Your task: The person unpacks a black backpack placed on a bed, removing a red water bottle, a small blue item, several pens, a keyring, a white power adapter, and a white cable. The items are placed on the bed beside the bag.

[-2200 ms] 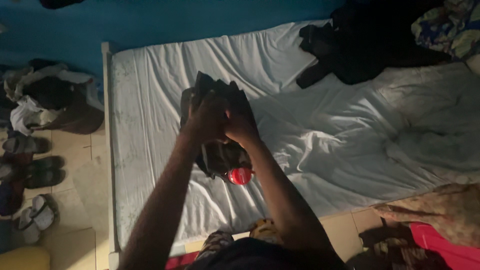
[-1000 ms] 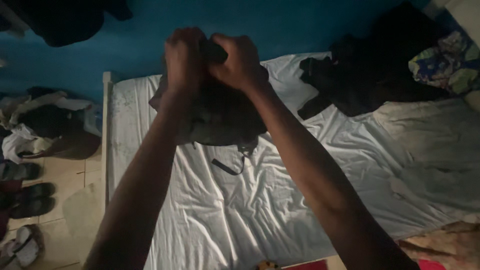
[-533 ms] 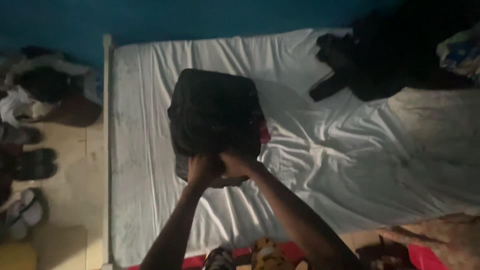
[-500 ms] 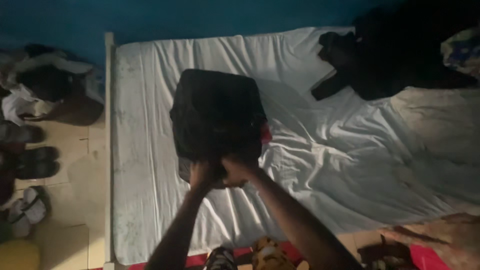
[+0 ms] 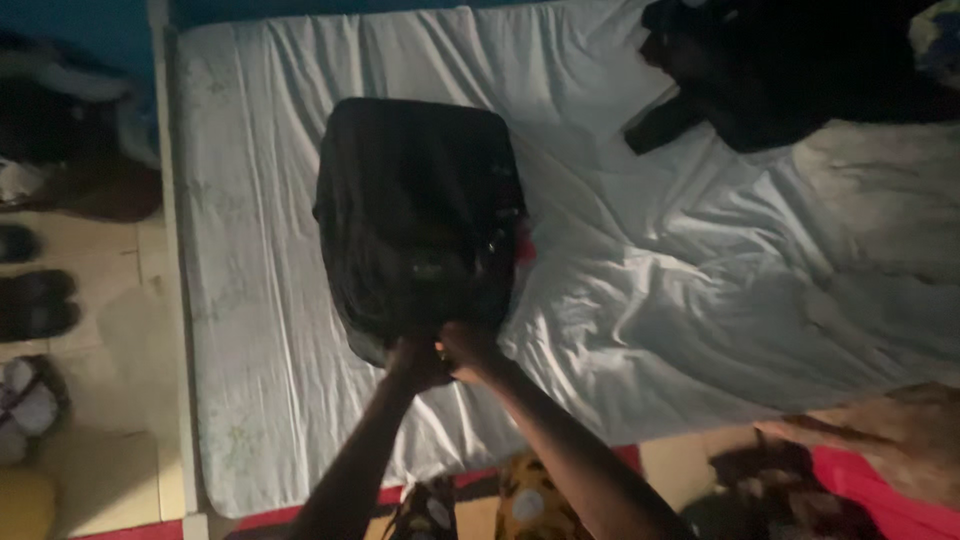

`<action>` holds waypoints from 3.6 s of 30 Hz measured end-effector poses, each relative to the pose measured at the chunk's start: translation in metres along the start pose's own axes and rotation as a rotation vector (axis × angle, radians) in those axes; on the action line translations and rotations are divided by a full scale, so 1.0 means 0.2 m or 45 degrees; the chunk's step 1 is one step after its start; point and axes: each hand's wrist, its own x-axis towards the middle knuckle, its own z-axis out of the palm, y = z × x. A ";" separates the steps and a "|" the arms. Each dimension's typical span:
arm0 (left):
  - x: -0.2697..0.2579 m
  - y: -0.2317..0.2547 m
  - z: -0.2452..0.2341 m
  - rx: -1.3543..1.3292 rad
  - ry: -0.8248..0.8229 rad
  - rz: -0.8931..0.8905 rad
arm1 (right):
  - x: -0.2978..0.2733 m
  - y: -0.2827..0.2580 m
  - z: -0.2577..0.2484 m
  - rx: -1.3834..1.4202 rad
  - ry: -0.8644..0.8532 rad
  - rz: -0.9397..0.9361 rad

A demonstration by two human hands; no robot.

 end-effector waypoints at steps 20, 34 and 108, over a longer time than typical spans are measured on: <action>0.67 -0.14 0.04 0.488 0.484 0.146 | 0.13 0.24 0.15 -0.017 0.780 0.271; 0.74 -0.31 0.21 0.626 0.521 0.168 | 0.19 0.33 0.28 0.055 0.750 0.271; 0.93 0.29 0.40 -0.201 0.644 0.580 | -0.07 0.69 -0.16 0.512 1.307 0.553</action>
